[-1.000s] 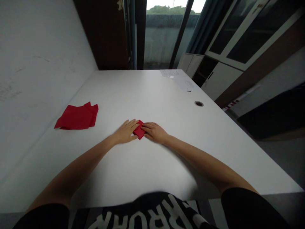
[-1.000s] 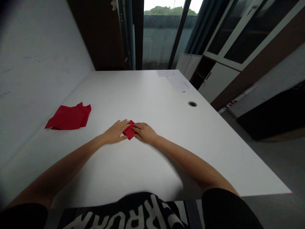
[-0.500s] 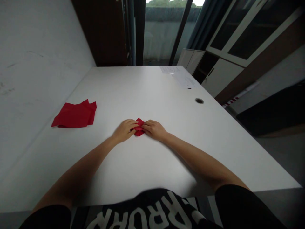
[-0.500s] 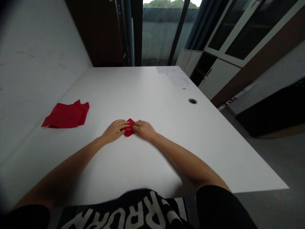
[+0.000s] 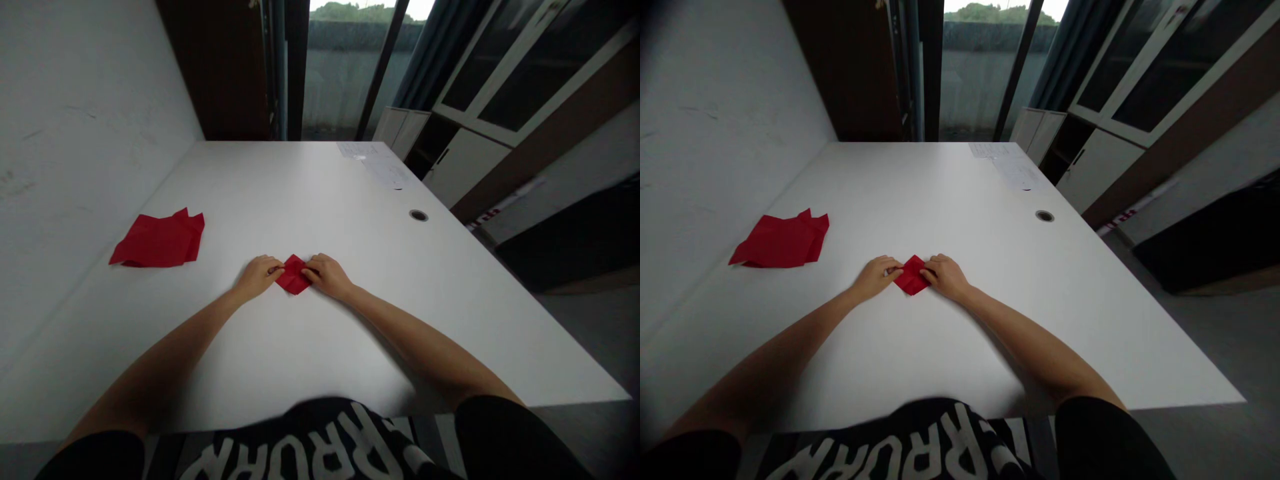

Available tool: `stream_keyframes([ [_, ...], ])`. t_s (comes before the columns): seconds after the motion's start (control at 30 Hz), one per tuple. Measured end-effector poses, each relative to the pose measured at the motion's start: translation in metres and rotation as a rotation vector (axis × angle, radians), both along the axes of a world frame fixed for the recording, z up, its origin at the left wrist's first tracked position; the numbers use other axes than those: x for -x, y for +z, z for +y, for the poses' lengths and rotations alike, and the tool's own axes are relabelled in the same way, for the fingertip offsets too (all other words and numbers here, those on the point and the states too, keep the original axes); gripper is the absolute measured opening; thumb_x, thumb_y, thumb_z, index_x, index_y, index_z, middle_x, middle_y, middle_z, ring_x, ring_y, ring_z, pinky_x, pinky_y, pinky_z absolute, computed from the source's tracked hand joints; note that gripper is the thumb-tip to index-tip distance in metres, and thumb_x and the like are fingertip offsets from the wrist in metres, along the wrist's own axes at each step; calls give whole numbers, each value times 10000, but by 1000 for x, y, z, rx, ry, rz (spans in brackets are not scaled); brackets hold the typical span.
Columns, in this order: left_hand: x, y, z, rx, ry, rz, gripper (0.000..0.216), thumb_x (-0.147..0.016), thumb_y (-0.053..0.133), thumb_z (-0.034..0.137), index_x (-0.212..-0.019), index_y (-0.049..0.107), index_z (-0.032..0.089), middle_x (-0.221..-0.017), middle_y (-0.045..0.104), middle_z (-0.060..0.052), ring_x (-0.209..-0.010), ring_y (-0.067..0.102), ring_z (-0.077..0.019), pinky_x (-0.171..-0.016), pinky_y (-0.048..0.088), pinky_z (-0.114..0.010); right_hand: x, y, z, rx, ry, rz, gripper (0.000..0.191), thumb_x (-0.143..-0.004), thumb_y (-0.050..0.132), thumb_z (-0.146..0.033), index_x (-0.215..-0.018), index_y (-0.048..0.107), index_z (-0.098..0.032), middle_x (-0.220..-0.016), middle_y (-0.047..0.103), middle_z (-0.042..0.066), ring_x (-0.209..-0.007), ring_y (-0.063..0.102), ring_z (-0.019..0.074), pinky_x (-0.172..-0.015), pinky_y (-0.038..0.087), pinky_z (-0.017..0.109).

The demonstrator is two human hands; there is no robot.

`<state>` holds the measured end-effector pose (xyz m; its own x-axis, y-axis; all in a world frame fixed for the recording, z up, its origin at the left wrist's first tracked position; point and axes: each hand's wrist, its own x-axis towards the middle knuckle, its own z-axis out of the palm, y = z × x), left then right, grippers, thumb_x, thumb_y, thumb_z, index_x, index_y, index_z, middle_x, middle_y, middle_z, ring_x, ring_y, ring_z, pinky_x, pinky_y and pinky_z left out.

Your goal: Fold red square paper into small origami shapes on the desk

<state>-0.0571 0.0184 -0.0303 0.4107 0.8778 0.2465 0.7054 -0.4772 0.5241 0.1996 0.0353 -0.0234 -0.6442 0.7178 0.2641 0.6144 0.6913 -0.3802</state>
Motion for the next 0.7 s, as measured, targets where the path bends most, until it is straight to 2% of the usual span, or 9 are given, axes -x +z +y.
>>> stream_keyframes([
  [0.2, -8, 6, -4, 92, 71, -85, 326, -921, 593, 246, -1238, 661, 266, -807, 683, 15, -693, 576, -150, -713, 448, -289, 4, -3, 3, 87, -167, 17, 170, -995, 562, -297, -1069, 687, -208, -905, 713, 47, -873, 602, 186, -803, 410, 292],
  [0.3, -11, 6, -5, 73, 94, -37, 407, -919, 588, 241, -1325, 609, 267, -754, 648, 24, -664, 559, -156, -679, 429, -290, 6, -1, 3, 74, -202, -17, 193, -984, 581, -314, -1133, 661, -219, -911, 713, 49, -865, 612, 190, -772, 401, 282],
  [0.4, -14, 5, -5, 7, 101, 63, 450, -932, 576, 252, -1382, 566, 255, -772, 639, 7, -721, 573, -183, -723, 450, -316, 8, 2, 2, 77, -255, -64, 249, -987, 579, -362, -1183, 616, -214, -888, 708, 49, -821, 614, 190, -722, 383, 275],
  [0.5, -14, 4, -6, -74, 68, 148, 441, -953, 547, 253, -1393, 565, 240, -916, 669, -47, -864, 602, -219, -835, 484, -366, 9, 4, 2, 74, -286, -112, 261, -990, 570, -405, -1155, 599, -205, -881, 706, 54, -800, 612, 192, -692, 366, 274],
  [0.57, -15, 4, -6, -132, 20, 187, 446, -960, 529, 234, -1405, 563, 258, -1085, 670, -85, -1016, 600, -244, -930, 483, -409, 9, 5, 2, 49, -261, -145, 222, -991, 566, -403, -1076, 619, -204, -894, 707, 63, -822, 615, 197, -707, 368, 280],
  [0.63, -15, 3, -5, -186, -42, 211, 482, -955, 504, 174, -1421, 554, 289, -1307, 617, -98, -1215, 545, -261, -1038, 448, -452, 10, 4, 3, 19, -230, -173, 199, -992, 567, -389, -1013, 635, -203, -919, 709, 73, -850, 619, 202, -734, 378, 288],
  [0.7, -14, 0, -2, -216, -114, 233, 543, -933, 470, 96, -1426, 550, 309, -1511, 495, -70, -1405, 414, -262, -1140, 374, -485, 10, 3, 4, -6, -221, -185, 210, -995, 563, -393, -1000, 645, -200, -935, 707, 78, -856, 618, 204, -748, 392, 296],
])
